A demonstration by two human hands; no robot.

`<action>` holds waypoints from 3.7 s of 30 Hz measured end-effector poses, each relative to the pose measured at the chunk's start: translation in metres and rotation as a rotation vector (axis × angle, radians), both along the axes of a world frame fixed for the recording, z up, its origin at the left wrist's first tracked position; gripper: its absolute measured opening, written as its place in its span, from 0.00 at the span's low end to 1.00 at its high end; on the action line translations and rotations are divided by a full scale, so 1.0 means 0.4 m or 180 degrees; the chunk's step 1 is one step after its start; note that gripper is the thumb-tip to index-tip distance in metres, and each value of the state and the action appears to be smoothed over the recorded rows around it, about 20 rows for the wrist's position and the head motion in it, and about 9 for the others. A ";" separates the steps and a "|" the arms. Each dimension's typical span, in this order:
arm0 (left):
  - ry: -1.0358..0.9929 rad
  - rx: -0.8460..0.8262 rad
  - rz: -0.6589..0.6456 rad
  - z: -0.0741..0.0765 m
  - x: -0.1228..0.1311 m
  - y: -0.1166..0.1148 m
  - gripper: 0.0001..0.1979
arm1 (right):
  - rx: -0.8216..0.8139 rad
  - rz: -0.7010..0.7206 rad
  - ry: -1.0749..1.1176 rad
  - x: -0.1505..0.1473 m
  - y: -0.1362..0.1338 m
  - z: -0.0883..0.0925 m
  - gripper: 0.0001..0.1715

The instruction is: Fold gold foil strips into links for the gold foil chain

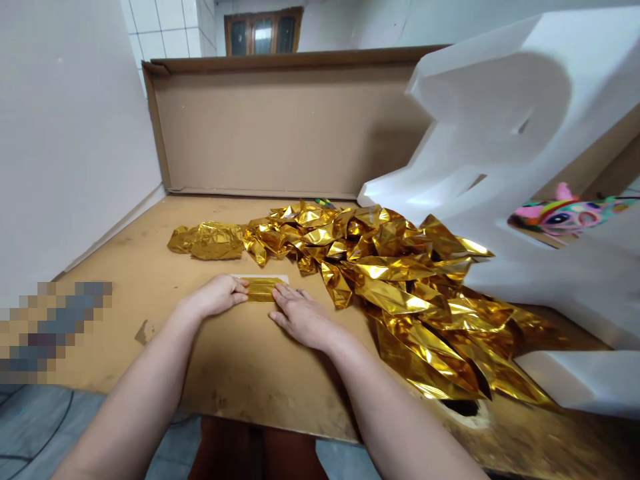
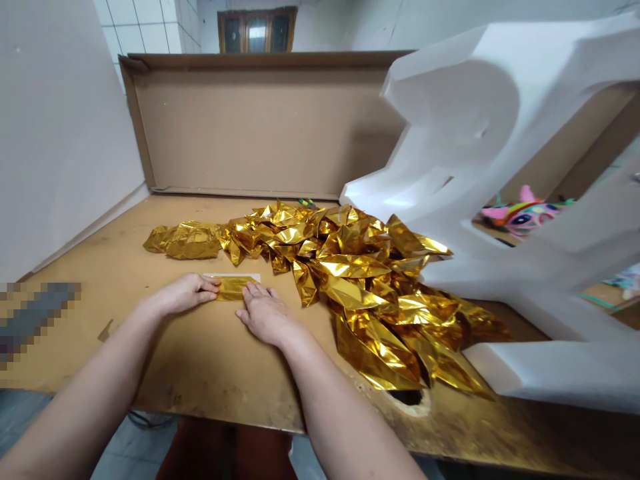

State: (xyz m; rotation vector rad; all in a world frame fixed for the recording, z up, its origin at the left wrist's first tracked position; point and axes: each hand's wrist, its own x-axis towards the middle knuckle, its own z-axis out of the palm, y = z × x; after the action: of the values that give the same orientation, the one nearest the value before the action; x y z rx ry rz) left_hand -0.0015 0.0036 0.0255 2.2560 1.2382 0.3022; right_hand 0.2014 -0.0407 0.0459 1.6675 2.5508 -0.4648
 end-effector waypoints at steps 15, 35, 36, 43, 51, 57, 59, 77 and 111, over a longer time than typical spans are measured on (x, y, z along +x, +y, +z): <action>0.0592 0.0854 0.0918 0.000 0.072 -0.016 0.07 | 0.0220 0.0425 0.0255 -0.018 0.005 -0.046 0.35; 0.0261 0.0440 0.1167 -0.005 -0.007 0.021 0.15 | 0.0826 -0.0516 0.0380 0.008 0.025 -0.008 0.20; 0.0263 0.0452 0.1140 -0.006 -0.007 0.021 0.15 | 0.0833 -0.0573 0.0415 0.009 0.028 -0.012 0.22; 0.0249 0.0458 0.1007 -0.003 -0.001 0.019 0.15 | 0.0739 -0.0720 0.0666 0.017 0.041 -0.030 0.27; -0.0176 0.0335 0.1075 -0.003 0.011 0.014 0.20 | 0.0943 -0.0830 0.1059 0.019 0.055 -0.055 0.32; -0.0334 0.0114 0.1148 0.004 0.016 0.006 0.20 | 0.0905 -0.0900 0.1164 0.016 0.056 -0.057 0.31; -0.0273 0.0115 0.1088 0.008 0.016 0.004 0.15 | 0.0893 -0.0892 0.1137 0.015 0.053 -0.052 0.29; 0.0247 0.0330 0.0571 -0.012 0.008 0.004 0.14 | 0.1135 0.0655 0.0622 0.000 0.017 -0.039 0.16; 0.0366 0.0172 -0.0185 -0.006 0.006 -0.006 0.08 | 0.0627 0.0541 0.0032 -0.001 -0.007 0.011 0.18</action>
State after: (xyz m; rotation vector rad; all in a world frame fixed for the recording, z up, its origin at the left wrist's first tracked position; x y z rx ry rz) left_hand 0.0007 0.0013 0.0231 2.3800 1.2328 0.1887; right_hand 0.2008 -0.0435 0.0505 1.4854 2.7946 -0.2172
